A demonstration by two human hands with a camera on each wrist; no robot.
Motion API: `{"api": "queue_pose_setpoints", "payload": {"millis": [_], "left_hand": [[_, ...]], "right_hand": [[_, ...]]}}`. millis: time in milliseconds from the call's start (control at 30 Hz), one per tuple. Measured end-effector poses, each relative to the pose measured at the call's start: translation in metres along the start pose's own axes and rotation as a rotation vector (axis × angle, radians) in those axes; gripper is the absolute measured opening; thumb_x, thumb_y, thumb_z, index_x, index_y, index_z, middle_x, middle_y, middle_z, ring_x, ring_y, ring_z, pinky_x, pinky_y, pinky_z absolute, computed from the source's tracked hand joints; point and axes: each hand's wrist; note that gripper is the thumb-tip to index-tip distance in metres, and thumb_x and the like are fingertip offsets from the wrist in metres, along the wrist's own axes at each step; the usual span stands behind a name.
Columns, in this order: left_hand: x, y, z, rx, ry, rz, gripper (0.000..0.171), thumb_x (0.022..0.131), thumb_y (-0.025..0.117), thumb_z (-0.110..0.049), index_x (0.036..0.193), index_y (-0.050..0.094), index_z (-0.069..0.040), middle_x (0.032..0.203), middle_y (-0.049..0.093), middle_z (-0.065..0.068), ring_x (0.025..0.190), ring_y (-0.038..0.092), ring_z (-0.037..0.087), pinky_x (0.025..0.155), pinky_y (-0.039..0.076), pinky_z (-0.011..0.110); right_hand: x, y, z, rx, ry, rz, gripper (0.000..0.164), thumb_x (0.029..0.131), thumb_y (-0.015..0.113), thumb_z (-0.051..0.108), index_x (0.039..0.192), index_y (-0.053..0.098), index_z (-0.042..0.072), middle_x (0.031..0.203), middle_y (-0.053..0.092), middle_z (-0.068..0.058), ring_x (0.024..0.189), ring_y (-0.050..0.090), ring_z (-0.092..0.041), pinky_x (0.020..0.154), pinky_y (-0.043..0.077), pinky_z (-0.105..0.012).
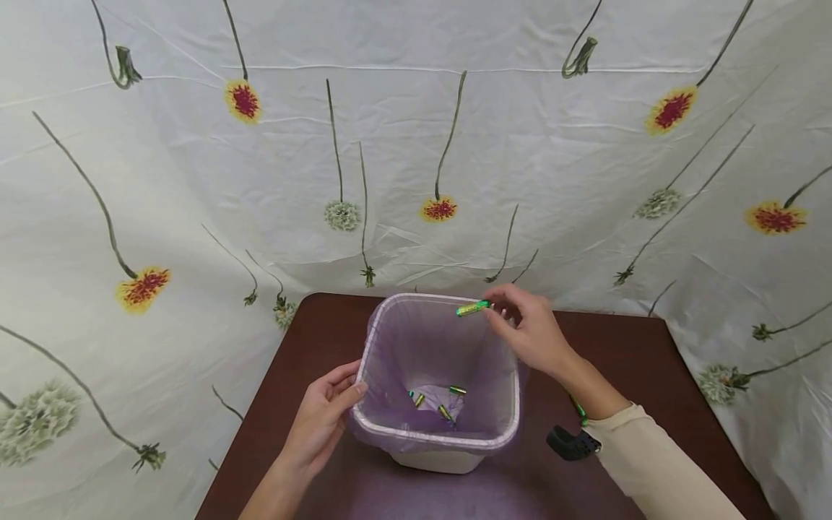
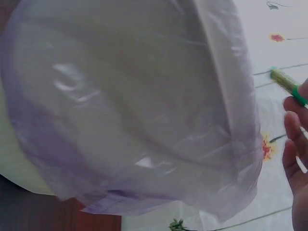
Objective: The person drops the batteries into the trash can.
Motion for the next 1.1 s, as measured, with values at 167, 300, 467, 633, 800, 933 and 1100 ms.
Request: {"api": "queue_pose_setpoints", "payload": {"millis": [167, 300, 467, 633, 800, 933, 1100], "left_hand": [[0.000, 0.000, 0.000, -0.004, 0.000, 0.004, 0.045, 0.093, 0.066, 0.007, 0.135, 0.053, 0.017, 0.111, 0.067, 0.018, 0.091, 0.066, 0.018, 0.077, 0.057, 0.027], [0.002, 0.001, 0.000, -0.008, 0.005, 0.010, 0.045, 0.093, 0.066, 0.007, 0.135, 0.054, 0.017, 0.111, 0.067, 0.018, 0.091, 0.066, 0.018, 0.077, 0.057, 0.027], [0.002, 0.000, 0.000, -0.009, 0.008, 0.011, 0.046, 0.092, 0.065, 0.008, 0.135, 0.053, 0.018, 0.109, 0.067, 0.016, 0.090, 0.066, 0.016, 0.077, 0.057, 0.026], [0.001, 0.000, 0.001, -0.015, 0.005, 0.004, 0.046, 0.092, 0.064, 0.009, 0.136, 0.052, 0.018, 0.108, 0.066, 0.015, 0.089, 0.065, 0.016, 0.076, 0.056, 0.025], [0.000, 0.000, 0.000, -0.018, 0.000, 0.008, 0.047, 0.092, 0.064, 0.008, 0.136, 0.052, 0.018, 0.109, 0.067, 0.015, 0.089, 0.065, 0.016, 0.076, 0.056, 0.025], [0.000, 0.000, 0.000, -0.018, 0.000, 0.011, 0.047, 0.093, 0.064, 0.007, 0.137, 0.051, 0.018, 0.111, 0.067, 0.017, 0.091, 0.066, 0.017, 0.077, 0.057, 0.026], [0.000, 0.000, 0.000, -0.012, 0.001, 0.011, 0.047, 0.093, 0.065, 0.007, 0.137, 0.051, 0.018, 0.112, 0.067, 0.018, 0.092, 0.066, 0.018, 0.078, 0.057, 0.027]], "right_hand": [[0.006, 0.000, 0.000, -0.021, 0.005, 0.138, 0.041, 0.096, 0.068, -0.006, 0.134, 0.065, 0.009, 0.121, 0.071, -0.010, 0.091, 0.066, -0.015, 0.067, 0.053, -0.029], [0.002, -0.003, -0.001, -0.032, 0.041, 0.114, 0.040, 0.096, 0.069, -0.005, 0.133, 0.065, 0.008, 0.120, 0.071, -0.010, 0.093, 0.067, -0.016, 0.068, 0.054, -0.029], [-0.005, -0.008, -0.003, -0.046, 0.035, 0.080, 0.040, 0.093, 0.071, -0.007, 0.130, 0.067, 0.007, 0.116, 0.071, -0.008, 0.092, 0.067, -0.015, 0.073, 0.053, -0.025], [-0.010, -0.010, -0.005, -0.043, -0.006, 0.057, 0.044, 0.088, 0.073, -0.012, 0.128, 0.067, 0.005, 0.110, 0.072, -0.011, 0.088, 0.067, -0.015, 0.071, 0.051, -0.021], [-0.016, -0.014, -0.008, -0.047, -0.025, 0.035, 0.042, 0.086, 0.073, -0.014, 0.125, 0.068, 0.002, 0.106, 0.072, -0.010, 0.086, 0.066, -0.014, 0.071, 0.051, -0.020], [-0.023, -0.019, -0.011, -0.077, 0.004, 0.026, 0.040, 0.087, 0.074, -0.012, 0.124, 0.069, 0.002, 0.105, 0.073, -0.007, 0.086, 0.066, -0.013, 0.072, 0.051, -0.020], [-0.035, -0.027, -0.015, -0.126, 0.048, 0.002, 0.040, 0.088, 0.074, -0.011, 0.125, 0.069, 0.003, 0.105, 0.073, -0.004, 0.088, 0.066, -0.009, 0.074, 0.050, -0.018]]}}
Point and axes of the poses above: each hand's wrist, its own x-axis towards the middle knuckle, its own y-axis out of the palm, z = x × y
